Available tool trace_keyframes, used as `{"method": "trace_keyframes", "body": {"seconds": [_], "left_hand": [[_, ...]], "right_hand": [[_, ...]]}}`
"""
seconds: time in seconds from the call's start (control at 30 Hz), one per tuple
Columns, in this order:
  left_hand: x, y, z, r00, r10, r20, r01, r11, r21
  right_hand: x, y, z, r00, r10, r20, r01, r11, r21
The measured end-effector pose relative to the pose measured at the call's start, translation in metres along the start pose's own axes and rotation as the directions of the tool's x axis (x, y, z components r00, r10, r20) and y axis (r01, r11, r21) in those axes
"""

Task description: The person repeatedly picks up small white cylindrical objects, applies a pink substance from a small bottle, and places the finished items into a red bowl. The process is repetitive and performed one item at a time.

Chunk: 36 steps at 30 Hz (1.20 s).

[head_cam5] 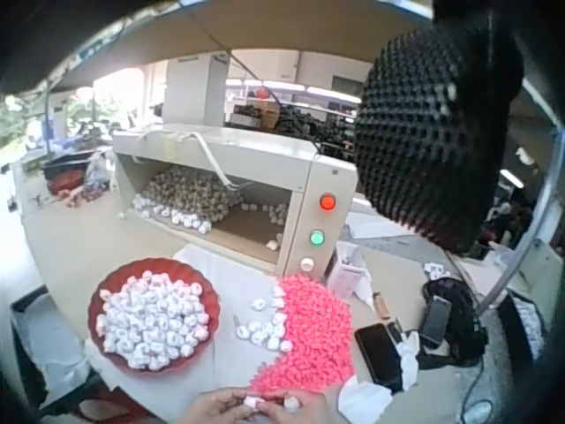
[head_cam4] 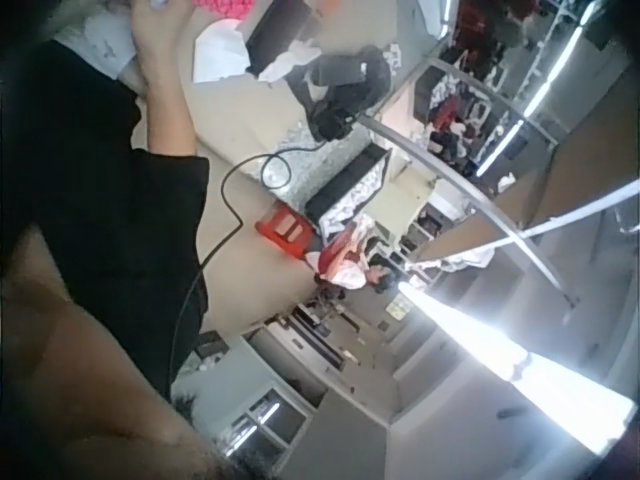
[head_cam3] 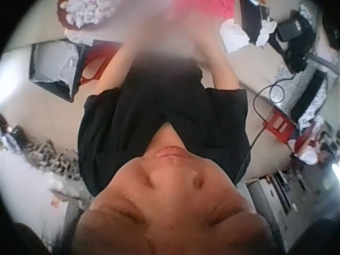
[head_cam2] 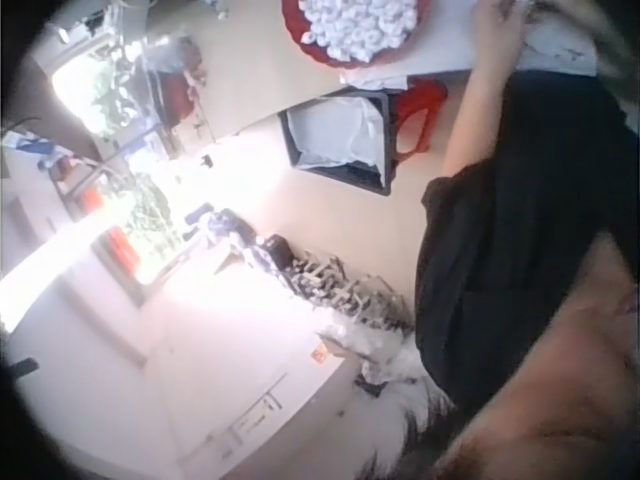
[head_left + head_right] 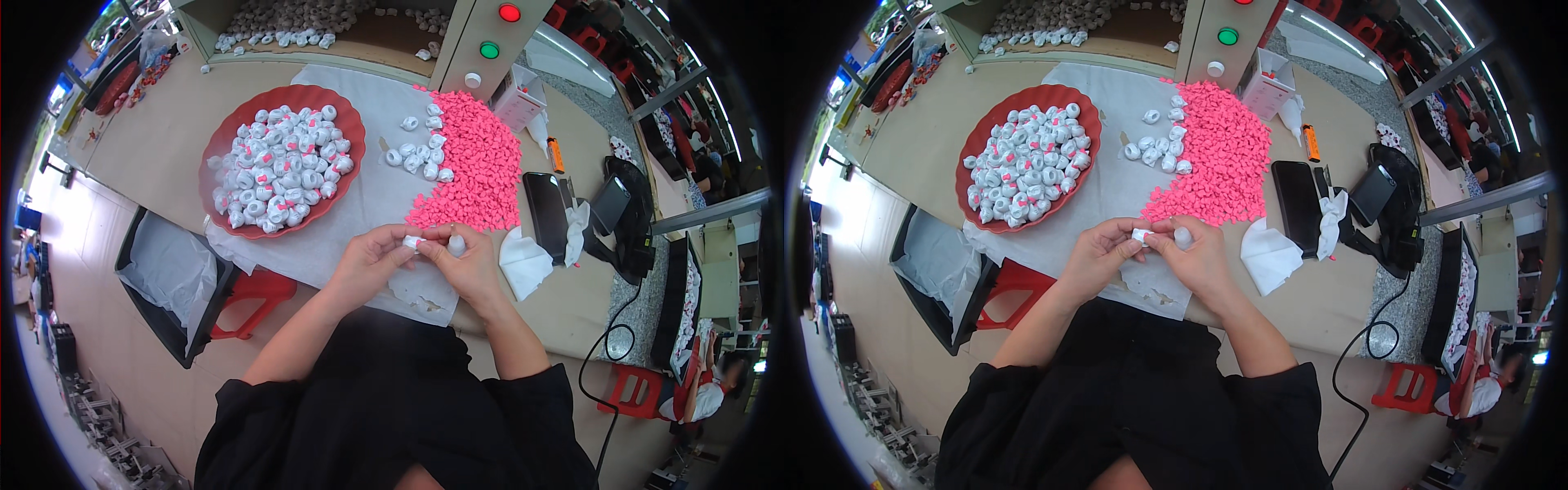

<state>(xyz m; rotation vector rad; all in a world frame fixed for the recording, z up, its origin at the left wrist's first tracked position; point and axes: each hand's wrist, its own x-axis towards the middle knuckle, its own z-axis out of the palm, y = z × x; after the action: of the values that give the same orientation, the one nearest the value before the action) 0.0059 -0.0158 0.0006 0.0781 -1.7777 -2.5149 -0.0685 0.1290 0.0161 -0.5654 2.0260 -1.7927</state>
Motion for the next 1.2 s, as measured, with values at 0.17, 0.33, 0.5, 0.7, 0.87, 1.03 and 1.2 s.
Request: {"method": "trace_keyframes", "body": {"seconds": [0.17,0.33,0.5,0.7,0.87,1.03,1.2], "left_hand": [[0.001,-0.001,-0.002,0.999,-0.021,-0.035,0.02,0.999,-0.031],[0.001,-0.002,-0.001,0.998,-0.009,-0.066,0.007,0.999,-0.034],[0.0,-0.002,0.003,0.994,-0.019,-0.11,0.013,0.998,-0.055],[-0.001,-0.001,0.007,0.991,-0.011,-0.13,0.003,0.998,-0.064],[0.0,0.0,0.007,0.992,-0.017,-0.125,0.009,0.998,-0.061],[0.003,0.0,0.005,0.99,-0.024,-0.139,0.02,0.999,-0.028],[0.002,-0.004,-0.002,0.994,-0.04,-0.097,0.032,0.996,-0.081]], "right_hand": [[0.0,0.003,0.001,0.991,-0.128,0.036,0.129,0.991,-0.04],[-0.001,0.002,0.003,0.974,-0.225,0.027,0.227,0.963,-0.146],[-0.002,0.005,0.003,0.949,-0.309,0.063,0.316,0.928,-0.196],[-0.006,0.009,0.006,0.917,-0.395,0.048,0.396,0.892,-0.219],[-0.004,0.009,0.006,0.903,-0.426,0.051,0.426,0.875,-0.23],[-0.003,0.011,0.007,0.998,-0.043,-0.039,0.048,0.993,0.111],[0.001,0.005,0.0,0.986,0.149,0.069,-0.162,0.945,0.284]]}}
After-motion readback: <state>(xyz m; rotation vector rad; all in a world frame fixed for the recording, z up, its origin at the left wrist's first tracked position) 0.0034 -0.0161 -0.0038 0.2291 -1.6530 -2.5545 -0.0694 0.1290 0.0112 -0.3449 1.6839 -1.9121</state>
